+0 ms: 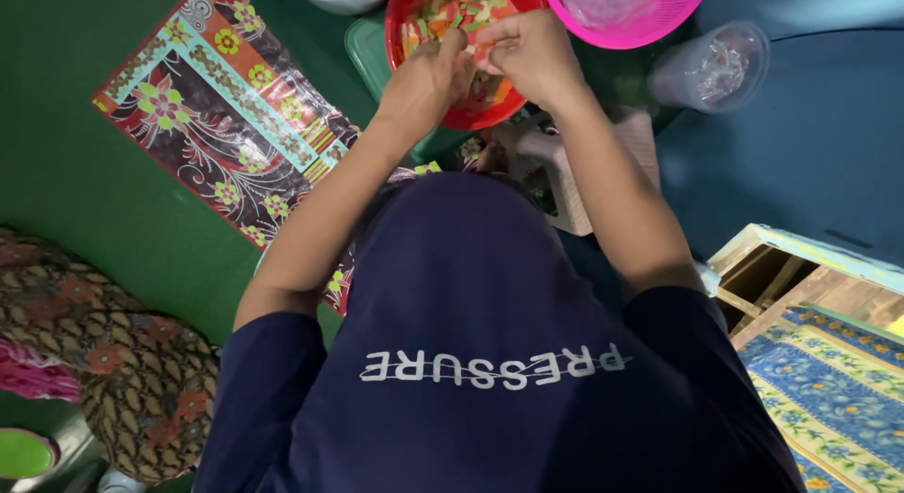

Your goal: Packaging small food items from a bowl into individual plastic bags

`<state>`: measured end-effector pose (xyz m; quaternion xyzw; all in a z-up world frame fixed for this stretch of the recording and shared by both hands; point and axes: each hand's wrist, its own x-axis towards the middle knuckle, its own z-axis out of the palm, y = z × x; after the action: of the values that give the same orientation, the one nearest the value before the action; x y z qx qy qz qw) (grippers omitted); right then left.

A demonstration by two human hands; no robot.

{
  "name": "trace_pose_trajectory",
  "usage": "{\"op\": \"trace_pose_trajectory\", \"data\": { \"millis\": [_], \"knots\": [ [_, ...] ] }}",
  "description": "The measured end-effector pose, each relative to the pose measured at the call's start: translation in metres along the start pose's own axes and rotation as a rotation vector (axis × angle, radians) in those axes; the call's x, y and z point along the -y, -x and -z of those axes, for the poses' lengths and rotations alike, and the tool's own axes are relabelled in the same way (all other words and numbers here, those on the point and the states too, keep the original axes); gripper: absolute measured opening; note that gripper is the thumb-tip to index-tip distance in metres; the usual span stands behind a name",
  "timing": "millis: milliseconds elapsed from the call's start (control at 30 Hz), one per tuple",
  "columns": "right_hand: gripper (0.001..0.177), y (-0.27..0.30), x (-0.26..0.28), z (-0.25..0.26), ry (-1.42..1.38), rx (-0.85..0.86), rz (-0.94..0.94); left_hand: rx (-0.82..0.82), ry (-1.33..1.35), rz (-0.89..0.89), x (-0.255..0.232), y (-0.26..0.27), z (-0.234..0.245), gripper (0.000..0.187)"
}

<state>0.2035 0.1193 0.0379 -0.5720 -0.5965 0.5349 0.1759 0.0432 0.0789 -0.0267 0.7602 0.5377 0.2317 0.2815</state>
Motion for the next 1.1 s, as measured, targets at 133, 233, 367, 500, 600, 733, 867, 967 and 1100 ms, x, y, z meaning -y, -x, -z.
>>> {"op": "trace_pose_trajectory", "data": {
  "millis": [133, 233, 367, 500, 600, 733, 867, 967, 1100],
  "knots": [
    [0.023, 0.0, -0.005, -0.003, -0.021, 0.021, 0.004, 0.123, 0.004, 0.046, -0.002, -0.001, 0.006, 0.019],
    [0.022, -0.002, -0.011, -0.004, -0.025, 0.028, 0.053, 0.095, 0.017, 0.018, -0.004, -0.003, 0.007, 0.017],
    [0.019, 0.003, -0.008, -0.004, -0.018, 0.008, 0.058, 0.112, -0.009, 0.037, 0.001, -0.004, 0.003, 0.02],
    [0.021, 0.005, -0.013, -0.006, 0.109, -0.098, 0.105, 0.129, -0.001, 0.023, -0.001, -0.003, 0.009, 0.027],
    [0.027, 0.002, -0.038, -0.016, -0.15, -0.017, 0.117, 0.131, -0.006, 0.053, -0.004, -0.003, 0.007, 0.021],
    [0.029, 0.011, -0.029, -0.015, -0.092, -0.013, 0.182, 0.152, -0.004, 0.031, -0.003, -0.004, 0.005, 0.021],
    [0.038, 0.023, -0.02, -0.012, 0.017, -0.062, 0.28, 0.091, -0.006, 0.07, -0.005, -0.004, 0.003, 0.02],
    [0.055, 0.021, -0.038, -0.021, 0.089, -0.173, 0.313, 0.113, 0.047, 0.074, -0.008, -0.002, 0.011, 0.023],
    [0.02, 0.014, -0.072, -0.038, 0.129, -0.305, 0.239, 0.06, 0.176, 0.004, -0.017, -0.003, 0.02, 0.025]
  ]
}}
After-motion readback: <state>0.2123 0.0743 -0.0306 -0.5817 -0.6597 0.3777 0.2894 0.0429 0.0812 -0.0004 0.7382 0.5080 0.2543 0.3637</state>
